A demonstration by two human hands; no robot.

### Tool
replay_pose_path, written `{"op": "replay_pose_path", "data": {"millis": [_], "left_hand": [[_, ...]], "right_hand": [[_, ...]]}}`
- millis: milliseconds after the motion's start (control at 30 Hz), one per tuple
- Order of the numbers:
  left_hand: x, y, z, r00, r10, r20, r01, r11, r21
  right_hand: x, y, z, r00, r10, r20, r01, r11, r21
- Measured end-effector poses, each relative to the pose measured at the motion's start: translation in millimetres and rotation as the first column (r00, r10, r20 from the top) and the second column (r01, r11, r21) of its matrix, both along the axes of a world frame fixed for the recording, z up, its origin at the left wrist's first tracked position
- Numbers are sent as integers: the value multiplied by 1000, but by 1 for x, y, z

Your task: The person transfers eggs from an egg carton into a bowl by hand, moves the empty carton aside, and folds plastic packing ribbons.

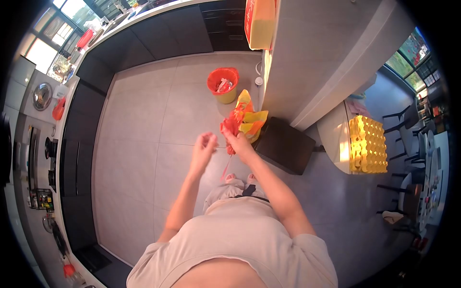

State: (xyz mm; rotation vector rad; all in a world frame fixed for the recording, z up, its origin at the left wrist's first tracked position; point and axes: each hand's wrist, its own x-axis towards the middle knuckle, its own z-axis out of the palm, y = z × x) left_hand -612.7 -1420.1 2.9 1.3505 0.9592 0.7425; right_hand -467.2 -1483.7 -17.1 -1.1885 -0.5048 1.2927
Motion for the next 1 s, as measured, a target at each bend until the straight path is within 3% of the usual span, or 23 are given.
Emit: {"op": "replay_pose_path", "data": {"millis": [100, 200, 267, 367, 467, 567, 600, 667, 700, 767, 833, 867, 900, 933, 967, 1000], "left_hand": [[-4, -43, 16, 952, -301, -63, 257, 890, -378], [-10, -36, 10, 900, -426, 94, 406, 737, -540], [-14, -23, 11, 914, -404, -11, 365, 836, -411], [-22, 6, 26, 875, -403, -269, 367, 914, -174], [-28, 13, 56, 782, -369, -503, 493, 860, 136], [-22, 13, 76, 689, -294, -662, 664, 623, 414], [-18, 17, 78, 709, -288, -644, 687, 487, 540], [-9, 28, 83, 746, -288, -600, 656, 170, 735], [-4, 32, 85, 731, -310, -608, 663, 116, 739], [5, 37, 89, 695, -354, -626, 670, 2, 743], [5, 50, 70, 573, -567, -592, 816, 326, 477], [2, 57, 56, 525, -664, -532, 850, 441, 288], [-2, 62, 46, 536, -769, -348, 831, 552, 61], [-6, 66, 36, 567, -811, -143, 789, 585, -186], [-11, 70, 23, 613, -787, 61, 729, 535, -428], [-20, 71, -3, 640, -703, 310, 745, 469, -475]], "right_hand": [[3, 4, 9, 996, -89, -31, 92, 991, 101], [8, 2, 15, 986, -104, -128, 115, 989, 87], [21, -4, 2, 977, -26, -213, 45, 995, 84], [16, -1, -6, 994, -59, -93, 71, 989, 127], [22, -8, 1, 980, 96, 174, -97, 995, -1], [22, -6, 24, 712, 415, 566, -240, 902, -360], [26, -2, -33, 293, 132, 947, -285, 957, -45], [16, -11, -4, 35, 354, 934, -383, 868, -315], [11, -15, 15, -102, 447, 889, -401, 799, -448], [9, -17, 33, -198, 498, 844, -462, 712, -529], [11, -16, 45, -289, 550, 784, -502, 610, -613], [13, -18, 51, -149, 511, 847, -559, 663, -498], [18, -22, 58, -2, 463, 886, -595, 712, -373], [21, -25, 64, 146, 408, 901, -610, 755, -242], [22, -28, 72, 297, 417, 859, -598, 782, -174], [23, -31, 79, 440, 415, 796, -573, 813, -107]]}}
